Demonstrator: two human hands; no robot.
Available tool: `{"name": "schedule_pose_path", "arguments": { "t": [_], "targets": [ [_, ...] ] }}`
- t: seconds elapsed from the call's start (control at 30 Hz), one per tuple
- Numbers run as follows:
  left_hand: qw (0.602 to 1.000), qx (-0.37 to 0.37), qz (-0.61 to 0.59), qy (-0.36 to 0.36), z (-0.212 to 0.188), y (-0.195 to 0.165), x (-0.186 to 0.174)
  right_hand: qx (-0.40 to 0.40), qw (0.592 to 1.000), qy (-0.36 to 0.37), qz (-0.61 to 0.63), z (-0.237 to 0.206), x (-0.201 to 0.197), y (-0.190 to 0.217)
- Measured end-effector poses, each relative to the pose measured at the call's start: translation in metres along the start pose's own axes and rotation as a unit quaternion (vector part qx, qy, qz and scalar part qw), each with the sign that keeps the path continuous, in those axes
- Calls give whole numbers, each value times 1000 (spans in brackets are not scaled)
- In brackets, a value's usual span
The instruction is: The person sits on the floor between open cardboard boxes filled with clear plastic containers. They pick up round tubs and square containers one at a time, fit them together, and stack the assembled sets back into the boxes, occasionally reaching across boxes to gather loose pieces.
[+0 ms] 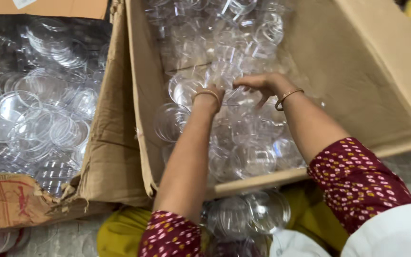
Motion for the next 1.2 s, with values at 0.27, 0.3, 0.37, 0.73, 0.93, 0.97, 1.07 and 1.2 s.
{"name": "schedule_pose_path", "arguments": {
  "t": [0.27,0.3,0.37,0.73,0.93,0.97,1.07,1.2],
  "targets": [
    [996,64,-17,67,-62,-38,-42,-24,996,89,-8,-68,3,-46],
    [993,73,-73,56,-69,-34,-40,-31,995,91,-5,-78,7,-50],
    [977,120,-171,-48,-86,-24,-30,-48,996,78,15,-97,12,-52],
    [808,111,-413,-405,-117,32,-20,-209,978,15,-3,-152,55,-35],
    [805,-46,-525,-273,-134,27,-20,-139,984,83,-73,-117,71,-58],
    [813,-35,-496,-303,-136,26,-18,-156,982,49,-90,-108,69,-62],
    [831,-6,-397,-390,-139,30,-14,-221,971,-28,-88,-88,56,-69],
    [868,-31,-328,-372,-134,39,-6,-288,956,-51,23,-91,46,-75]
  ]
}}
Point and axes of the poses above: each hand's wrist, its own z-axis towards the middle knuckle, its own x-axis out of the palm, y = z × x, the point moved 1 cm from there along z, towards the middle knuckle, and after that the axes turned 3 degrees about x, right-handed, at the moved point
